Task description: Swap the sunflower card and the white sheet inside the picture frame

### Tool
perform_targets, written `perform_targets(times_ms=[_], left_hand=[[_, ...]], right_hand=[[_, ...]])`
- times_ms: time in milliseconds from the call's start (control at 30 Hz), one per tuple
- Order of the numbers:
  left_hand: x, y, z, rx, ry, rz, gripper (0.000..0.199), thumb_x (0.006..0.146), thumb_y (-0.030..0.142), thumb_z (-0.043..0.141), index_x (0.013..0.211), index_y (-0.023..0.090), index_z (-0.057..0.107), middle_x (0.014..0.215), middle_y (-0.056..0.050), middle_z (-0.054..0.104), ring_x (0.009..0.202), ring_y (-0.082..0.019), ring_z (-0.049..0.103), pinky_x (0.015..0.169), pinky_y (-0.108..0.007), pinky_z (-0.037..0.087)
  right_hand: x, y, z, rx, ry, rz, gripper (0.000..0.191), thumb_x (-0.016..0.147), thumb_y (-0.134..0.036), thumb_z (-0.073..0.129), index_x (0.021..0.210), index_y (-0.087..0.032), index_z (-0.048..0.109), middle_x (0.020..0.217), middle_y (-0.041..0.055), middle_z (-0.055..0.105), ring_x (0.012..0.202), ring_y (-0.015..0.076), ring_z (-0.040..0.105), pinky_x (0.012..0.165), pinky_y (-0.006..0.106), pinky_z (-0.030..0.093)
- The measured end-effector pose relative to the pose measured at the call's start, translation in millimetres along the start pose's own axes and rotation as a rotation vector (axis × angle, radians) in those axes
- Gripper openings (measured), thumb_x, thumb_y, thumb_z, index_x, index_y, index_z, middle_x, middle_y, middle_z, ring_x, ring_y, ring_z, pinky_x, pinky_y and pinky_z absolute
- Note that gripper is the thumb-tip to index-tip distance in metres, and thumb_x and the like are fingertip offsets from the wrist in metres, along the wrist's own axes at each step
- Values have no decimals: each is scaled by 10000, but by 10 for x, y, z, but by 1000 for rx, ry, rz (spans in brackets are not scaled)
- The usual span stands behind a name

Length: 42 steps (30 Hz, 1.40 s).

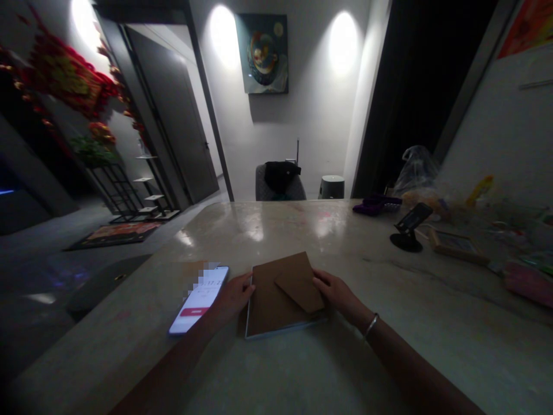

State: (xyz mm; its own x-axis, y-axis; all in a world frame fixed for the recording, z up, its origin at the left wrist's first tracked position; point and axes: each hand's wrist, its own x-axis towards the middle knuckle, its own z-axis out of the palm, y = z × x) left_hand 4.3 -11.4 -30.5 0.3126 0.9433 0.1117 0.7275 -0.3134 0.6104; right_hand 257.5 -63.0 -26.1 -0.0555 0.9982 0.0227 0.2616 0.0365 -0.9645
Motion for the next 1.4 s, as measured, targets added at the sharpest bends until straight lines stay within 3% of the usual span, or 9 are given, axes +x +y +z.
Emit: perform_targets(times_ms=[267,533,800,967,1133,1233,1400], left_hand=[[1,-7,2,-11,-1,-38,352,747,177,467,1093,165,532,960,-73,637,853,-166,578,739,-262,399],[-3,4,-11,-72,-7,-40,334,750,182,457,1073,178,541,1052,-71,616,942,-173,560,809,-272,390],[5,13,-2,-98,-9,-44,375,749,186,454,1117,181,522,1017,-68,628,911,-173,570,785,-280,400],[16,76,-18,-254,3,-148,358,779,269,444,1110,155,522,997,-83,636,867,-178,590,742,-278,427],[31,83,-23,-450,72,-255,380,786,390,432,1019,121,565,1025,-105,628,937,-203,575,784,-303,425],[24,103,-9,-563,60,-258,364,770,409,449,962,126,573,997,-105,635,919,-204,581,759,-305,439],[-9,170,22,-708,-54,-243,262,748,371,480,874,156,560,895,-55,641,816,-175,595,684,-294,451]], right_hand=[[-44,-37,-2,235,-83,-1,485,709,-430,569,1134,-198,544,1178,67,565,1097,241,492,946,395,354],[-32,-16,59,341,-28,137,482,696,-350,581,1143,-180,517,1006,56,660,937,240,598,851,409,444],[18,109,70,346,61,79,544,663,-322,608,1173,-189,472,1254,93,491,1078,244,510,905,389,412],[32,147,50,482,14,56,609,655,-309,620,1213,-189,407,1279,112,457,1086,242,502,906,387,411],[4,122,43,536,-101,82,670,656,-297,624,1262,-212,349,1182,102,545,1015,237,556,882,397,427],[0,97,38,516,-97,113,545,696,-346,582,1201,-209,429,1127,85,584,986,225,572,859,371,443],[31,89,-6,421,36,185,327,745,-440,505,953,-196,569,1025,68,625,913,202,591,746,294,474]])
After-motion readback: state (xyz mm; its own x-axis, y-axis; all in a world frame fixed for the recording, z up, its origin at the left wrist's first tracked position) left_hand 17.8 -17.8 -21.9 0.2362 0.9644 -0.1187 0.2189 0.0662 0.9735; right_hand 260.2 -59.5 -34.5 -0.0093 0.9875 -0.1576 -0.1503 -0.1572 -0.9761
